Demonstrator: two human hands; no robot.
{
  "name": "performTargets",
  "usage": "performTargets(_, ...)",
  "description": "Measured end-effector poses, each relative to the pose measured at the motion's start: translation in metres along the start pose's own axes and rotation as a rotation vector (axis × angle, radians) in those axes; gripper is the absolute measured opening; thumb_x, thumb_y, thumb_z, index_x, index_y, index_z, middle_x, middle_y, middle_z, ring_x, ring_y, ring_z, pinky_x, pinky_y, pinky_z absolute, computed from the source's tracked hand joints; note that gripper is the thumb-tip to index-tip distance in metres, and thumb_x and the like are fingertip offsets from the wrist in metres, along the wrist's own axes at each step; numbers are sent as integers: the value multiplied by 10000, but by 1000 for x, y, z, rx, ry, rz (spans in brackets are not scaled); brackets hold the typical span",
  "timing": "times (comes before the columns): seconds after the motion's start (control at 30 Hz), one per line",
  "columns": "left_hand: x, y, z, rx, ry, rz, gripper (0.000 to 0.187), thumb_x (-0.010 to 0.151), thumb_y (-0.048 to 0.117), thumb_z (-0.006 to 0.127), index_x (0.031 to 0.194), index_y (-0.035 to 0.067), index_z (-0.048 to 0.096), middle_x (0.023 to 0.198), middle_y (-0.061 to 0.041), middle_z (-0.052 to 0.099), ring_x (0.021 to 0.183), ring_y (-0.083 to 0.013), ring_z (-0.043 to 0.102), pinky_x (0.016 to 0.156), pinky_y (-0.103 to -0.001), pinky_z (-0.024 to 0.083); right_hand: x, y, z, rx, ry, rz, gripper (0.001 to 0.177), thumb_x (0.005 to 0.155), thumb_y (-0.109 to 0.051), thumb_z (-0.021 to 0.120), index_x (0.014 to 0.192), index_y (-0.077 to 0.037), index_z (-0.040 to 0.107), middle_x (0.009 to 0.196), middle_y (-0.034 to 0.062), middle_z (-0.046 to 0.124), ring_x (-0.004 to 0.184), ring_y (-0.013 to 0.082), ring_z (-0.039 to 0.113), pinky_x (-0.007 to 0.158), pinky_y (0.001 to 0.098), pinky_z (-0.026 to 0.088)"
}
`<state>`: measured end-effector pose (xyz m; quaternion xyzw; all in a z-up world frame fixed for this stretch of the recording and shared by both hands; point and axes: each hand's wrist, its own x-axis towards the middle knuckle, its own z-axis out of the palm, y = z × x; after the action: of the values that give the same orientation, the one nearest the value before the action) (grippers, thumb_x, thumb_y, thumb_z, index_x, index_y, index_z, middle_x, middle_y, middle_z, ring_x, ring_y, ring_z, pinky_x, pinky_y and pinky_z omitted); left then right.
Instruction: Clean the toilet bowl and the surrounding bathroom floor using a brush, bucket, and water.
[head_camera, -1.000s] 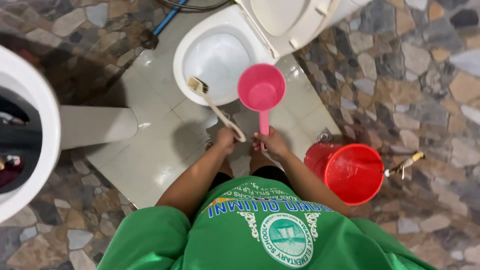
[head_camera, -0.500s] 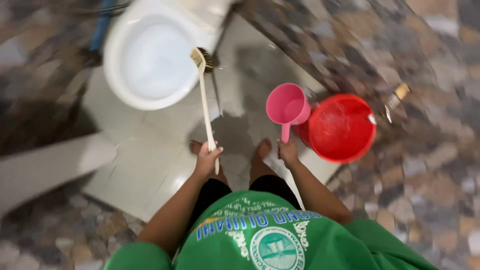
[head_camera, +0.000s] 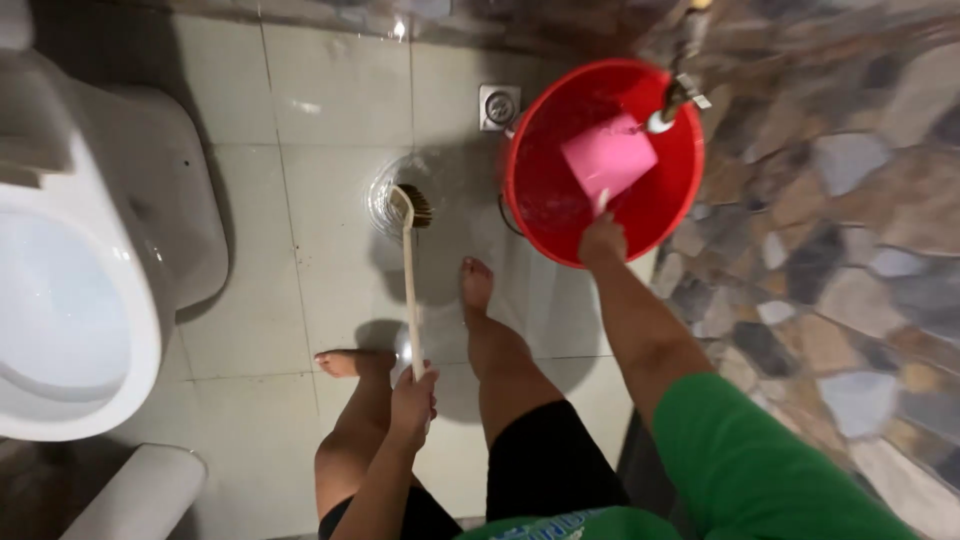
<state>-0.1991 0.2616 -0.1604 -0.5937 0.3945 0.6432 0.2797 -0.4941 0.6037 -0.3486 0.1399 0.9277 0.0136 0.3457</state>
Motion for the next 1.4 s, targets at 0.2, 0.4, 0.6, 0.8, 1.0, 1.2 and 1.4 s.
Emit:
performTargets(0.2,42,-5,-13,142,110,-72,431,915,197,659,1328,100,583,727,1,474,558,-93,431,444,-263,351,39,2,52,448,-220,27,323,983,-174,565,1228,33,521,1043,189,620,912,316,601,718,425,509)
performTargets(0.4,21,-13,-20,35,104,-121,455,911,207,656,1348,112,572,743,11,455,567,-92,415,453,-255,332,-6,15,5,1213,-516,39,107,989,-161,635,975,-80,567,716,10,536,574,149,473,480,323,379)
performTargets(0.6,-34,-10,-31,-86,32,-53,466,909,207,676,1352,104,575,739,30,457,562,-81,411,447,-245,315,-139,37,-64,1373,-494,-102,144,962,-130,607,1075,-74,537,696,17,500,504,116,459,441,285,373)
performTargets(0.8,-87,-5,-50,-186,8,88,441,909,193,676,1327,88,585,709,32,469,545,-86,433,436,-263,344,-261,-4,-122,1235,-533,-278,244,888,-66,591,1123,-61,529,692,34,532,454,135,468,405,298,384)
performTargets(1.0,-135,-22,-99,-359,5,232,371,924,209,667,1253,53,590,690,20,486,530,-96,444,427,-277,346,-349,-122,-156,1100,-817,-420,114,934,-117,612,987,-91,515,650,-11,467,441,95,409,400,276,340)
performTargets(1.2,-129,-77,-163,-506,93,325,346,908,195,695,1208,46,613,683,-7,510,521,-113,464,451,-291,386,-374,-303,-137,837,-952,-526,218,959,-159,595,767,-67,546,592,6,494,436,94,423,386,258,305)
performTargets(1.4,-122,-119,-231,-589,147,380,357,905,187,709,1216,45,609,743,0,572,568,-99,504,518,-276,437,-477,-423,-160,990,-1117,-443,71,939,-100,568,887,-53,582,639,-21,510,466,61,407,421,244,301)
